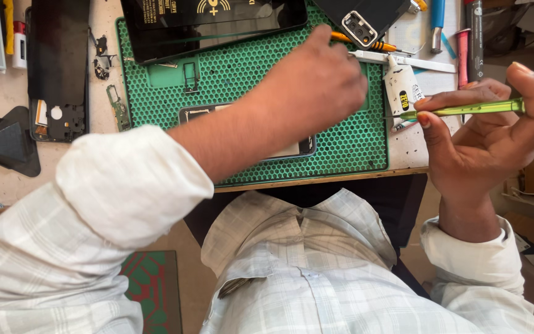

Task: The person removes a white adhesive strip from a smartphone chassis, then uses a green screwdriver to remove multiple small screws from the phone's interior. The person places the screws on the work mat and continues unscrewing components.

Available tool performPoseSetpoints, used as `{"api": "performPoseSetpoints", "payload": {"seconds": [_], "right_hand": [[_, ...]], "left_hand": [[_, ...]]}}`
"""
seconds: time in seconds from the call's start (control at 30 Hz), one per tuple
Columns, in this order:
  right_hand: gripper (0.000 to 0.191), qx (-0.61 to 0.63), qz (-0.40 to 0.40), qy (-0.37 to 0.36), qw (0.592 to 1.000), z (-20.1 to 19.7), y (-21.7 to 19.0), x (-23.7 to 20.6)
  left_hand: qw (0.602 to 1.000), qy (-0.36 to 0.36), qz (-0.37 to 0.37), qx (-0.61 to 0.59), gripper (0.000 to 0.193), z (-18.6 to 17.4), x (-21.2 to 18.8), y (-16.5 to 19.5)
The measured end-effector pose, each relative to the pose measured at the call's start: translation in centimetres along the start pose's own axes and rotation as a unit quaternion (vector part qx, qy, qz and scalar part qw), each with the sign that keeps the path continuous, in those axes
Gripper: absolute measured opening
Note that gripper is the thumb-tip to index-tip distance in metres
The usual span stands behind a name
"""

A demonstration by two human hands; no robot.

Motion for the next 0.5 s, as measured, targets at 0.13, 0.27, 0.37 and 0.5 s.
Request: {"api": "performPoseSetpoints", "payload": {"seconds": [0.13,0.27,0.37,0.5], "right_hand": [[0.071,0.000,0.009,0.008,1.000,0.1,0.0,-0.2],[0.071,-0.001,0.004,0.011,1.000,0.2,0.2,-0.1],[0.071,0.011,-0.001,0.009,1.000,0.2,0.1,0.2],[0.071,0.018,-0.008,0.003,1.000,0.2,-0.3,0.4]], "left_hand": [[0.997,0.046,0.001,-0.061,0.019,0.7,0.3,-1.7],[0.994,0.082,0.017,-0.077,0.025,0.7,-0.7,-2.2],[0.992,0.070,0.026,-0.105,0.031,0.5,-0.9,-2.3],[0.992,0.094,0.019,-0.079,0.029,-0.2,-0.7,-2.6]]}}
Point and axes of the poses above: each hand's wrist, its own x-axis towards the middle knuckle, its own z-axis out of the palm, y = z × x, the point moved 1 cm from there along x, towards the middle knuckle, and after that the axes turned 14 degrees about -y, right-handed, at the moved point
